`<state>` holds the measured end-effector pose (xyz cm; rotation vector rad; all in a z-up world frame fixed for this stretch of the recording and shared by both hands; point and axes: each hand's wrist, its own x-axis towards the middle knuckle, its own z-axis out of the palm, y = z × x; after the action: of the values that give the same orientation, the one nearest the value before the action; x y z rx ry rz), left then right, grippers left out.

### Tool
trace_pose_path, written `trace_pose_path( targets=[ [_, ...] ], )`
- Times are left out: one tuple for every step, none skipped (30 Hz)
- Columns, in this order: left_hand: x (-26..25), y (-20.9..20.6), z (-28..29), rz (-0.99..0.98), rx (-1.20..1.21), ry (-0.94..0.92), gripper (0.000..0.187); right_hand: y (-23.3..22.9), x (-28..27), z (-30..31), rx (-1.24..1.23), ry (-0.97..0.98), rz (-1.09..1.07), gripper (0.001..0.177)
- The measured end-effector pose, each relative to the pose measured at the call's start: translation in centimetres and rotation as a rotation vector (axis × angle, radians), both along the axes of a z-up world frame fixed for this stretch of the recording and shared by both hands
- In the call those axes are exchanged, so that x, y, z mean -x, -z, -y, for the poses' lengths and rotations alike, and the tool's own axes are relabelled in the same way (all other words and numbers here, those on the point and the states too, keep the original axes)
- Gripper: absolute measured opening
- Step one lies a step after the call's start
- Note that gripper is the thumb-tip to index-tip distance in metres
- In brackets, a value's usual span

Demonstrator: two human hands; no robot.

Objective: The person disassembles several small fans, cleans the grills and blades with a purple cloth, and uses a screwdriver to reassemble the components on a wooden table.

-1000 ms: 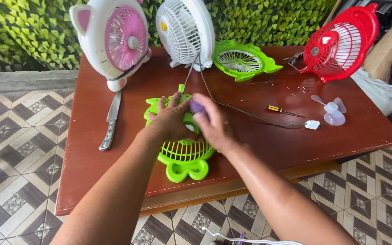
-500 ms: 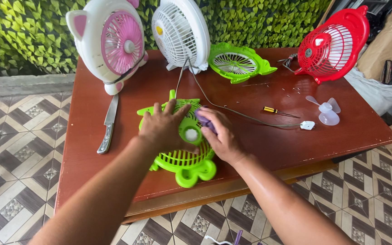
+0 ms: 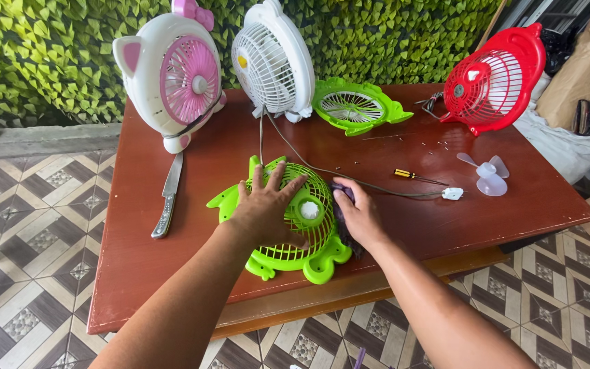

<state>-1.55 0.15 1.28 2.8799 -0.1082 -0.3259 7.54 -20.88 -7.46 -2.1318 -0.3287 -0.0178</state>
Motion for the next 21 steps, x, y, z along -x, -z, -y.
trace_pose_path(
  targets=[
    [-0.1,0.4,0.1,0.008,0.017,-0.014,0.137,-0.4,0.3,-0.5,-0.058,-0.067,0.068,0.043],
    [-0.3,0.8,0.3,0.014,0.035,-0.024,0.137,-0.8,0.9,-1.2,-0.115,-0.129,0.134,0.044],
    [-0.4,1.2,0.5,0.030,0.036,-0.036,0.135,-1.1,1.7,-1.8,-0.172,-0.192,0.200,0.046],
    [-0.5,1.5,0.5,0.047,0.038,-0.047,0.132,-1.4,2.3,-2.2,-0.071,-0.280,0.435,0.043],
    [-0.6,1.7,0.7,0.063,0.040,-0.058,0.130,-1.5,2.7,-2.4,0.035,-0.369,0.667,0.041],
    [-0.7,1.7,0.9,0.059,0.052,-0.054,0.131,-1.5,2.8,-2.5,0.143,-0.465,0.898,0.039],
    [-0.8,1.7,0.9,0.056,0.064,-0.049,0.132,-1.3,2.7,-2.0,0.102,-0.427,0.869,0.039],
    [-0.7,1.5,0.6,0.051,0.071,-0.052,0.134,-1.0,2.4,-1.5,0.055,-0.395,0.840,0.039],
    [-0.6,1.4,0.5,0.051,0.074,-0.058,0.135,-0.4,2.0,-1.0,0.008,-0.363,0.811,0.039],
    [-0.6,1.3,0.7,0.051,0.079,-0.063,0.136,0.1,1.5,-0.5,-0.044,-0.291,0.592,0.040],
    [-0.4,1.2,0.6,0.051,0.085,-0.068,0.137,0.5,1.0,0.0,-0.091,-0.220,0.372,0.042],
    [-0.3,1.1,0.5,0.053,0.094,-0.072,0.137,0.8,0.5,0.5,-0.130,-0.145,0.154,0.044],
    [-0.3,1.0,0.5,0.056,0.102,-0.076,0.137,0.9,0.0,0.4,-0.145,-0.141,0.153,0.042],
    [-0.3,1.1,0.7,0.056,0.110,-0.074,0.136,0.9,-0.3,0.2,-0.160,-0.130,0.150,0.041],
    [-0.5,1.1,0.7,0.057,0.108,-0.074,0.137,0.7,-0.6,-0.2,-0.175,-0.119,0.147,0.039],
    [-0.7,1.3,0.7,0.056,0.107,-0.072,0.138,0.4,-0.6,-0.8,-0.183,-0.225,0.219,0.039],
    [-0.9,1.5,0.8,0.055,0.105,-0.070,0.139,0.0,-0.7,-1.7,-0.190,-0.332,0.289,0.039],
    [-0.9,1.7,0.7,0.057,0.095,-0.068,0.138,-0.5,-0.8,-2.4,-0.199,-0.443,0.359,0.039],
    [-0.9,1.8,0.6,0.060,0.084,-0.065,0.137,-1.0,-0.8,-2.6,-0.107,-0.451,0.523,0.038],
    [-0.9,1.9,0.7,0.064,0.075,-0.067,0.136,-1.4,-0.9,-2.7,-0.011,-0.461,0.685,0.038],
    [-1.0,1.9,0.8,0.054,0.069,-0.060,0.137,-1.5,-1.0,-2.8,0.088,-0.469,0.845,0.037]
  ],
)
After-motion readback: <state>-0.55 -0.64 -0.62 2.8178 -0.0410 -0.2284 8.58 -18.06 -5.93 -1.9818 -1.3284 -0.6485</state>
